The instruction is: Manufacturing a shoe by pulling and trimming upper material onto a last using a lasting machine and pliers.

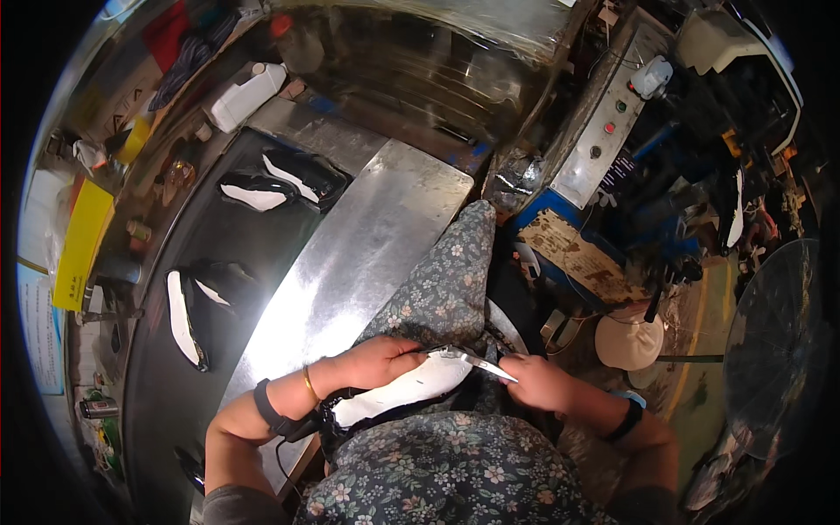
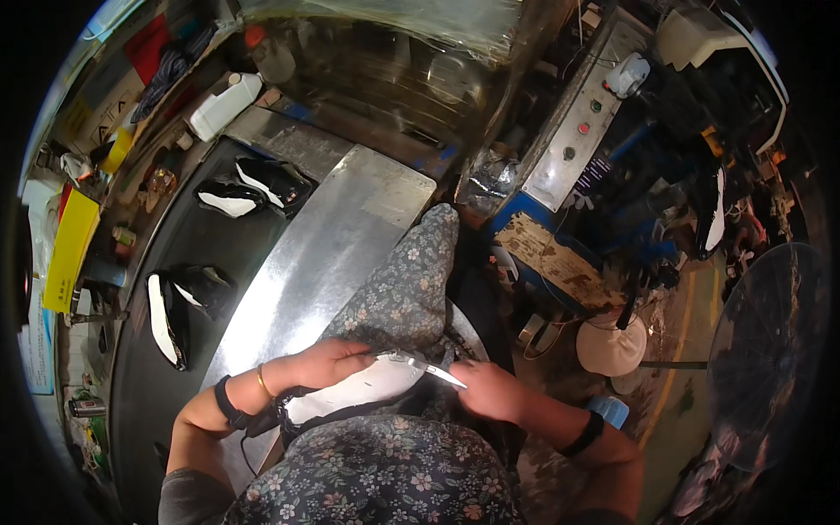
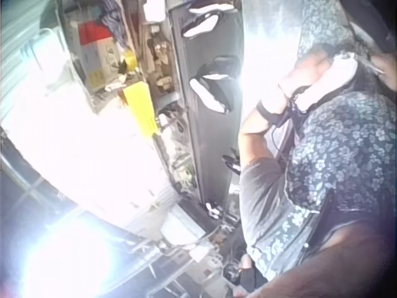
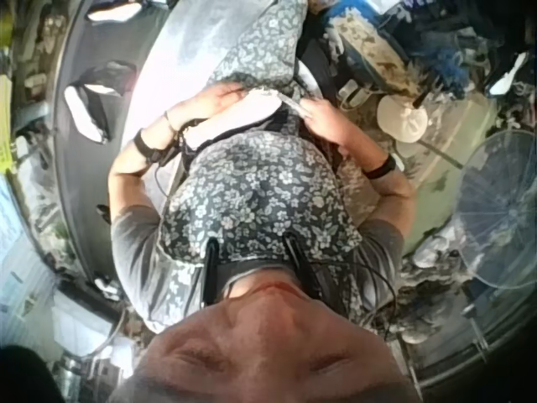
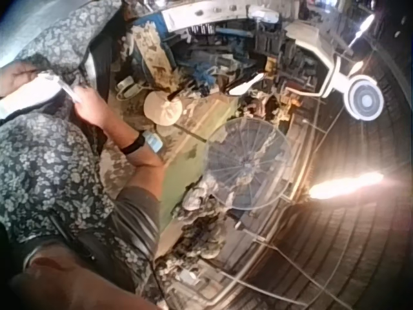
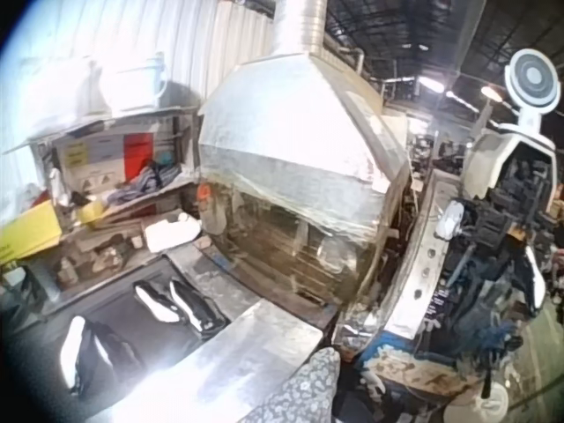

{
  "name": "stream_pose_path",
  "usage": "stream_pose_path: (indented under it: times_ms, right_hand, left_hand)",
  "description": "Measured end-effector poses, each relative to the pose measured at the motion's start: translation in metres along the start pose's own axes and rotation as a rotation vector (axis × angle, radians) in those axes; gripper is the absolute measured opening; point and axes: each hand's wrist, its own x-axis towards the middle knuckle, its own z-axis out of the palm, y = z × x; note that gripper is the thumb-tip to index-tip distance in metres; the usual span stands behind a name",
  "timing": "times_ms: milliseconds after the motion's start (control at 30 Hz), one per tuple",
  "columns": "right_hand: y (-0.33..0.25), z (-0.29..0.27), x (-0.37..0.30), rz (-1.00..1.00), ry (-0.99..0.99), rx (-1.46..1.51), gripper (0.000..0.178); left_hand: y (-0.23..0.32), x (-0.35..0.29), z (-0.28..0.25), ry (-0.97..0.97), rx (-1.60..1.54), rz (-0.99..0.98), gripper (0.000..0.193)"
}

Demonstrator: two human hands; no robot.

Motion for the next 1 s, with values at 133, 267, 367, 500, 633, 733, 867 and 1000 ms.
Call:
stream_pose_path:
  times_ms: [133, 267, 367, 500, 633, 733, 867, 1000]
  right_hand:
    - [0.001, 0.004, 0.0, 0.353, -0.234, 0.361, 0.02]
    - [-0.008, -0.004, -0.007, 0.054, -0.07, 0.099, 0.027]
    - [-0.009, 0.01, -0.011, -0.058, 0.109, -0.068, 0.027]
    - [-0.028, 0.013, -0.012, -0.086, 0.239, -0.3, 0.027]
    - [-0.035, 0.011, -0.011, -0.035, 0.186, -0.279, 0.022]
    - [-0.008, 0.026, -0.01, -0.002, 0.124, -0.26, 0.017]
    - [0.006, 0.034, -0.008, 0.062, 0.07, 0.215, 0.012]
    - [-0.001, 0.042, -0.008, 0.284, 0.014, 0.576, 0.009]
  left_hand:
    - [0.002, 0.006, -0.009, -0.118, -0.031, -0.08, 0.043]
    - [-0.006, 0.005, -0.002, -0.05, -0.074, -0.098, 0.04]
    - [-0.005, 0.004, 0.002, 0.037, -0.01, -0.033, 0.038]
    - [0.006, 0.002, 0.006, 0.031, 0.02, -0.087, 0.042]
    - [0.013, -0.002, 0.009, 0.079, 0.089, -0.088, 0.04]
    - [0.011, -0.003, 0.008, 0.066, 0.065, -0.072, 0.04]
    - [0.002, 0.0, 0.001, -0.016, -0.032, -0.055, 0.039]
    - [-0.011, 0.001, 0.004, 0.009, -0.142, -0.023, 0.037]
